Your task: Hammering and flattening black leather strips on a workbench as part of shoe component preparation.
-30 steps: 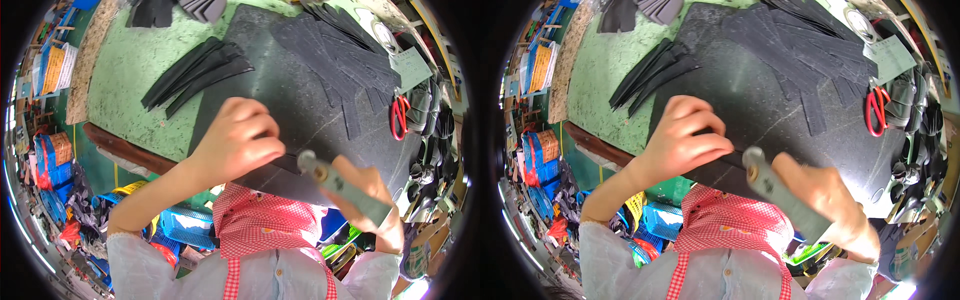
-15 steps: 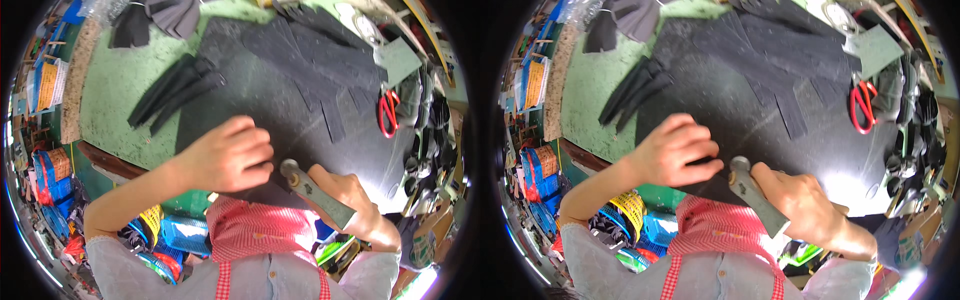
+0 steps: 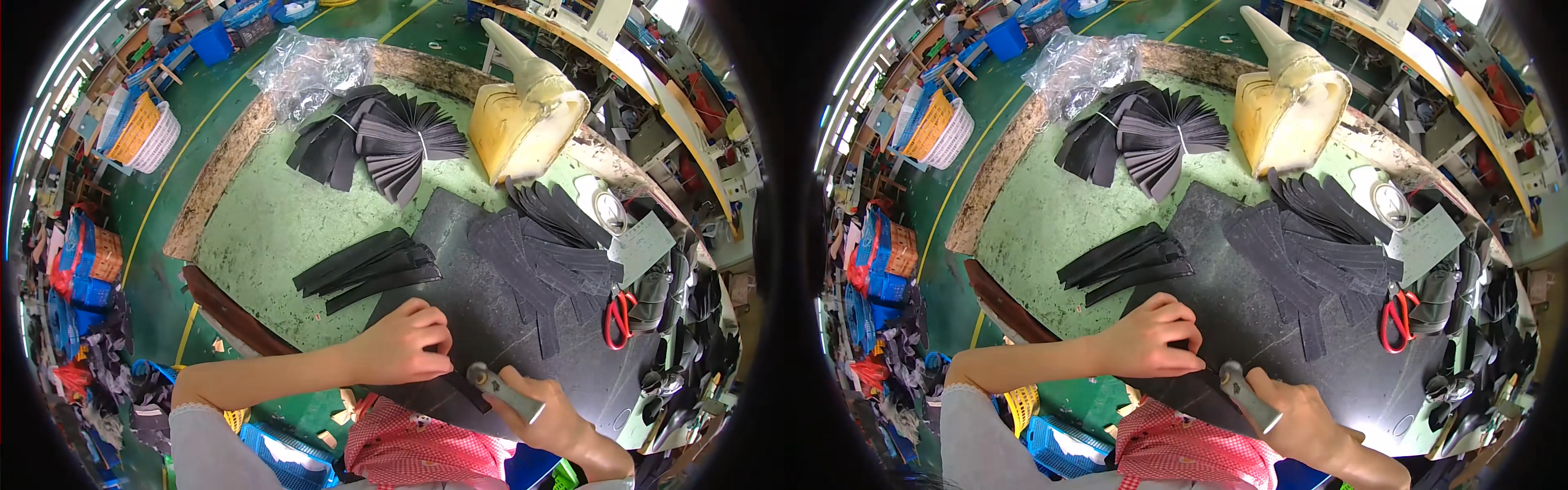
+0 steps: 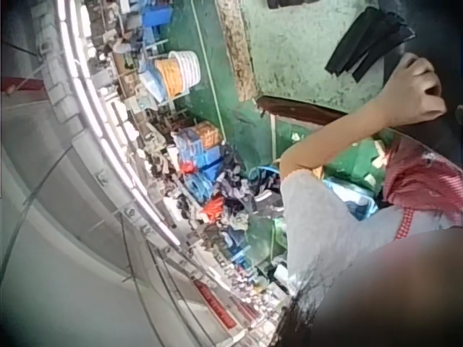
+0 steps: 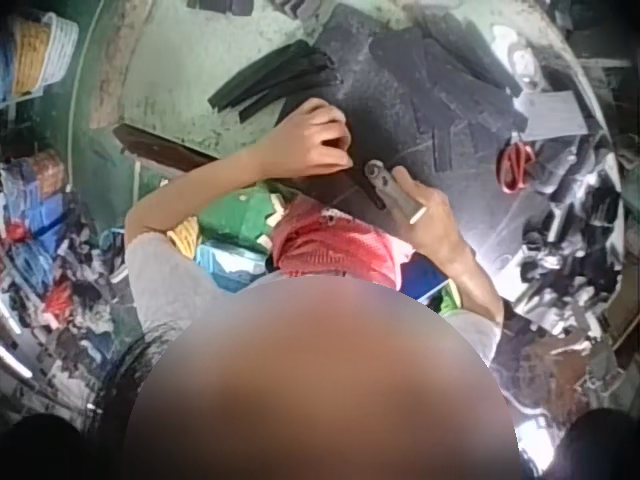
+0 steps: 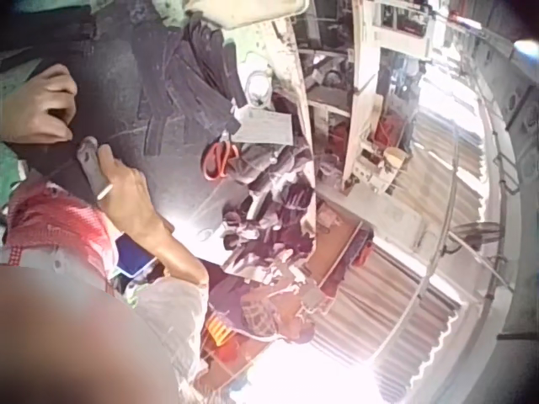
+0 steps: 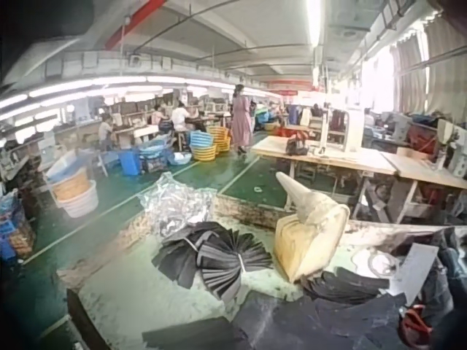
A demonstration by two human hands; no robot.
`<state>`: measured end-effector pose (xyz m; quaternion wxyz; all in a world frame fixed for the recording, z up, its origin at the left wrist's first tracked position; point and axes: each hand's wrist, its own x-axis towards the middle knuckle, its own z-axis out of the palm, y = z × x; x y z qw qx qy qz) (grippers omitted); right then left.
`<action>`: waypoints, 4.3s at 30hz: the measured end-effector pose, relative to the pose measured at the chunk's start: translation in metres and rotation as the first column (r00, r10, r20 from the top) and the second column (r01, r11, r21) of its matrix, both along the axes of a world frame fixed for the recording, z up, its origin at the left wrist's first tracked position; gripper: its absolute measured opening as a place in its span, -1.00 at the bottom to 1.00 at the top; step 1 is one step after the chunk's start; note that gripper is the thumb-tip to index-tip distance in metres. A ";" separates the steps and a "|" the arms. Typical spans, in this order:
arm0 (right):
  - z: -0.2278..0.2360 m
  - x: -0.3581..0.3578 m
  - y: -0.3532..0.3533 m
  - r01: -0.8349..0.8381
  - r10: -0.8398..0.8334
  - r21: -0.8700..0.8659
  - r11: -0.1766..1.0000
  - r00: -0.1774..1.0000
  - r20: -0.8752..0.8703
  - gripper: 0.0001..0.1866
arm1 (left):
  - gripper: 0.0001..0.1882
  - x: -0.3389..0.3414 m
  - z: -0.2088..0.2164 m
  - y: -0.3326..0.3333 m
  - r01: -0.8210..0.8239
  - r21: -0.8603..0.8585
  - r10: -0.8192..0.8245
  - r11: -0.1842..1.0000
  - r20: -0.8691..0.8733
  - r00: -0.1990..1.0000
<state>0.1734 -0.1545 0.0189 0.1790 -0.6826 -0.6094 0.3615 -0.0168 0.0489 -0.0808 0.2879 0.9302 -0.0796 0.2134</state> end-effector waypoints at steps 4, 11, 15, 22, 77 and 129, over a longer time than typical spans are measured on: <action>-0.013 -0.005 0.003 -0.099 0.099 -0.028 0.995 0.995 0.008 -0.70 | -0.79 -0.001 0.004 0.012 0.022 0.030 -0.021 0.999 -0.011 1.000; -0.002 -0.005 0.030 -0.031 0.031 0.037 0.999 0.999 -0.018 -0.73 | -0.80 -0.008 0.004 0.025 -0.053 0.066 0.050 0.996 0.045 0.998; 0.000 -0.005 0.036 -0.060 0.056 -0.080 0.995 0.997 -0.050 -0.75 | -0.74 -0.015 0.004 0.036 -0.061 -0.062 0.057 0.996 -0.073 0.996; 0.002 -0.013 0.048 -0.037 0.030 -0.119 0.992 0.998 -0.060 -0.76 | -0.79 -0.026 0.005 0.036 -0.117 -0.053 0.112 0.992 -0.092 0.989; -0.006 0.050 -0.039 0.307 -0.302 0.131 0.943 0.952 -0.055 -0.84 | -0.64 0.036 0.037 -0.042 -0.095 -0.166 0.021 0.982 -0.399 0.917; -0.005 -0.002 0.024 -0.037 0.038 -0.030 0.999 0.999 0.005 -0.80 | -0.67 -0.023 0.010 0.004 -0.223 -0.013 0.221 0.975 -0.100 0.970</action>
